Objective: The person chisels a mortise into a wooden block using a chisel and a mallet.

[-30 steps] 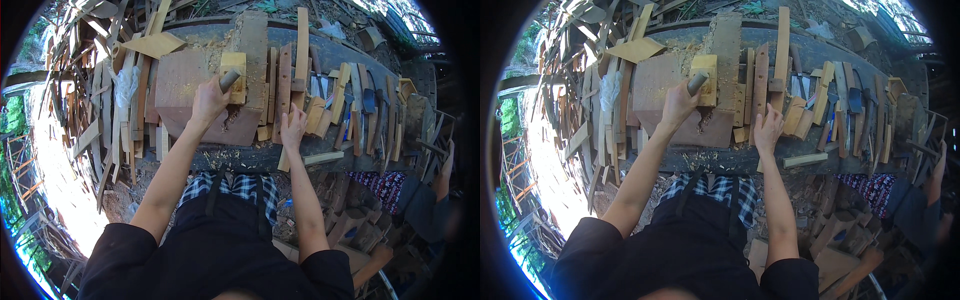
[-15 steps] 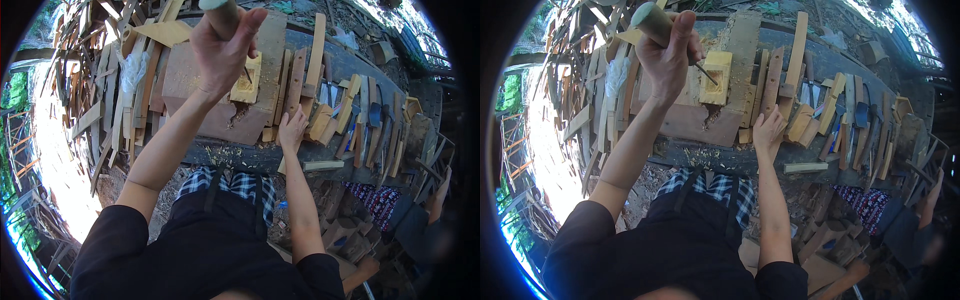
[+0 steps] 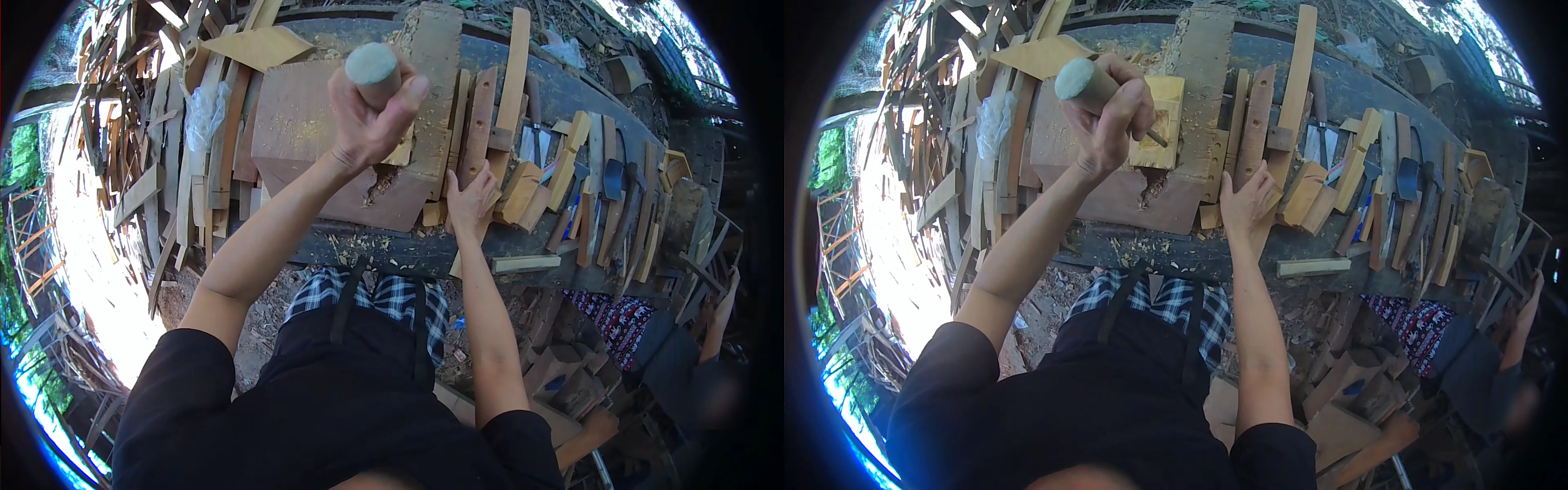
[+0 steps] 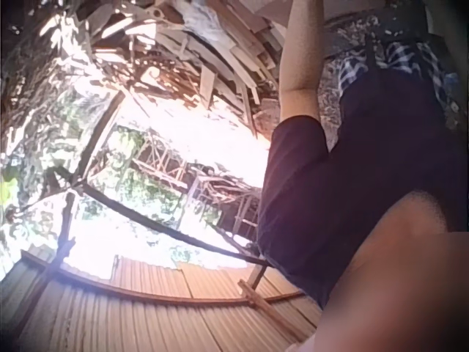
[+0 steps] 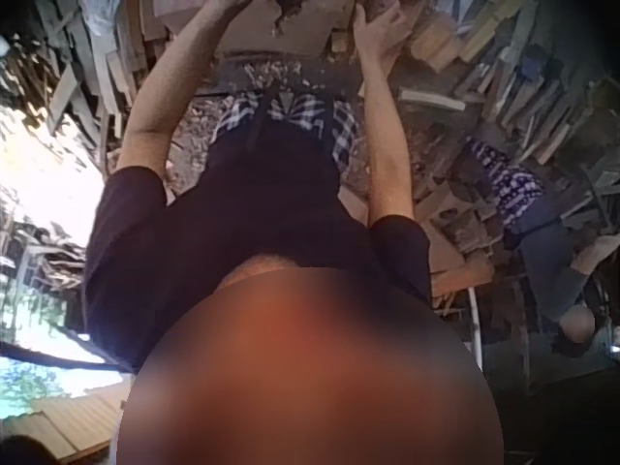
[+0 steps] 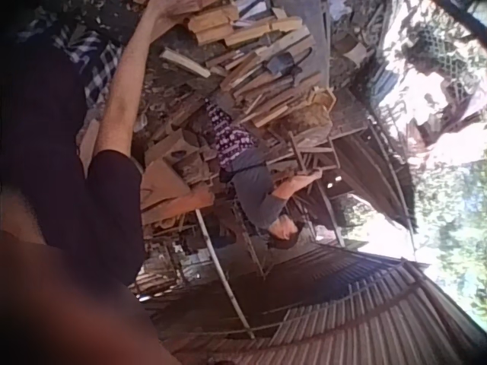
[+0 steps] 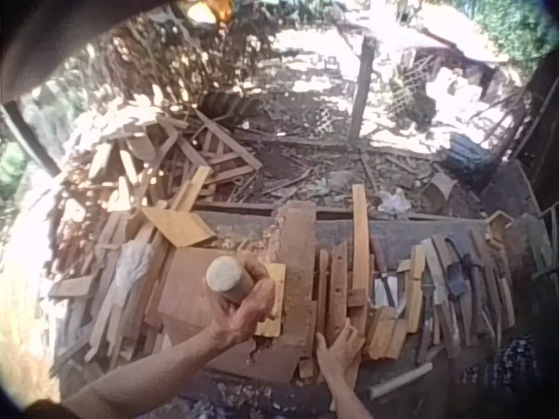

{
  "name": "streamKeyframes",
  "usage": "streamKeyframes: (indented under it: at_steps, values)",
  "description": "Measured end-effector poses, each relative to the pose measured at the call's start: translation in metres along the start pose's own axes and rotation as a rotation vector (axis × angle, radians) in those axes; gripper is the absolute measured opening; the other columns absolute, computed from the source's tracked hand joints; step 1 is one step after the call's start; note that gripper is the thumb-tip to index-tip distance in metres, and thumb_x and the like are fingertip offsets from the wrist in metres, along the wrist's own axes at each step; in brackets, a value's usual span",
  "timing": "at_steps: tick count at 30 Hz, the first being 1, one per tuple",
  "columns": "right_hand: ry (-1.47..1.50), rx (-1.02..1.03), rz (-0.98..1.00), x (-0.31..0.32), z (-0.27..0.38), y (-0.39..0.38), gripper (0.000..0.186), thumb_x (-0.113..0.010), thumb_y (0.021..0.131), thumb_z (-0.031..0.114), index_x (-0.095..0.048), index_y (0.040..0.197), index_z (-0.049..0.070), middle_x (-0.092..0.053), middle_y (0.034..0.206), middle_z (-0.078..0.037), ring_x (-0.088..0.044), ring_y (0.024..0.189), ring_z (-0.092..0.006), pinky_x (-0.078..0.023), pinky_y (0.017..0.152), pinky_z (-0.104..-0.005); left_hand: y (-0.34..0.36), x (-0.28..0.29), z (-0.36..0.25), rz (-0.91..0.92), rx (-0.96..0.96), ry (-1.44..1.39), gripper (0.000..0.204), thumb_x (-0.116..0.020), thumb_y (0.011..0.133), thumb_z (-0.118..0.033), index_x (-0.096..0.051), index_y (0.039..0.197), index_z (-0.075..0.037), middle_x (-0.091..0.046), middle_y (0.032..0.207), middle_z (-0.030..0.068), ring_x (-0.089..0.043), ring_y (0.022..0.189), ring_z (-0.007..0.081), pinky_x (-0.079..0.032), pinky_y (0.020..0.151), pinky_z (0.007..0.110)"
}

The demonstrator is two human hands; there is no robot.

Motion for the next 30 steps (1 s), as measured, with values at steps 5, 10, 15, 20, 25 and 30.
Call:
streamKeyframes:
  at_steps: [5,10,15,20,25,30]
  values:
    - [-0.069,-0.03,0.012,-0.018,-0.025,0.002,0.081,-0.076,0.082,0.033,-0.034,0.147,0.007,-0.046,0.128,-0.017,-0.048,0.119,-0.0369,-0.043,0.096,-0.0471,-0.011,-0.045,-0.021,0.444,-0.391,0.207,0.032,-0.078,0.073,-0.029,-0.06,0.084,-0.006,-0.058,0.072,0.0041,-0.06,0.059,0.0152,-0.048,0.055,0.027]
    - [0.545,-0.143,0.128,-0.009,-0.049,0.019,0.065,-0.073,0.08,0.022,-0.046,0.136,0.001,-0.057,0.121,-0.019,-0.056,0.114,-0.0334,-0.047,0.093,-0.0429,-0.058,-0.079,-0.017,0.703,-0.497,0.262,0.029,-0.078,0.069,-0.027,-0.056,0.075,-0.009,-0.046,0.062,0.0031,-0.055,0.054,0.0245,-0.042,0.046,0.032]
    - [0.952,-0.358,0.219,0.06,-0.045,-0.013,0.053,-0.06,0.087,0.018,-0.047,0.133,-0.007,-0.059,0.122,-0.016,-0.057,0.116,-0.0229,-0.046,0.095,-0.0349,-0.072,-0.078,-0.02,0.551,-0.604,0.323,0.032,-0.08,0.07,-0.033,-0.057,0.077,-0.011,-0.053,0.065,0.0022,-0.059,0.056,0.0232,-0.041,0.045,0.034]
    - [0.981,-0.262,0.171,0.132,-0.003,-0.064,0.062,-0.057,0.093,0.02,-0.032,0.145,-0.003,-0.053,0.128,-0.016,-0.057,0.114,-0.0221,-0.046,0.095,-0.0334,-0.078,-0.088,-0.013,0.609,-0.385,0.513,0.027,-0.079,0.073,-0.032,-0.059,0.074,-0.014,-0.059,0.064,0.0049,-0.06,0.053,0.0256,-0.042,0.046,0.037]
    - [0.862,-0.259,0.111,0.179,0.016,-0.102,0.07,-0.06,0.092,0.025,-0.027,0.146,-0.006,-0.05,0.128,-0.016,-0.056,0.11,-0.0207,-0.046,0.094,-0.0332,-0.059,-0.08,-0.013,0.59,-0.342,0.38,0.025,-0.075,0.079,-0.03,-0.059,0.071,-0.013,-0.056,0.055,0.0073,-0.059,0.052,0.0323,-0.045,0.048,0.037]
    - [0.806,0.014,-0.264,0.215,0.04,-0.134,0.086,-0.062,0.081,0.024,-0.021,0.15,-0.006,-0.048,0.129,-0.019,-0.053,0.114,-0.0262,-0.046,0.094,-0.0368,-0.028,-0.063,-0.01,0.58,-0.236,0.136,0.019,-0.074,0.08,-0.021,-0.063,0.077,-0.005,-0.059,0.061,0.0099,-0.06,0.054,0.0229,-0.048,0.055,0.032]
Point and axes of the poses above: each hand's wrist, its own y-axis towards the middle knuckle, its own x-axis out of the back of the hand, z = x × y, the point moved 7 cm from there along y, towards the middle knuckle
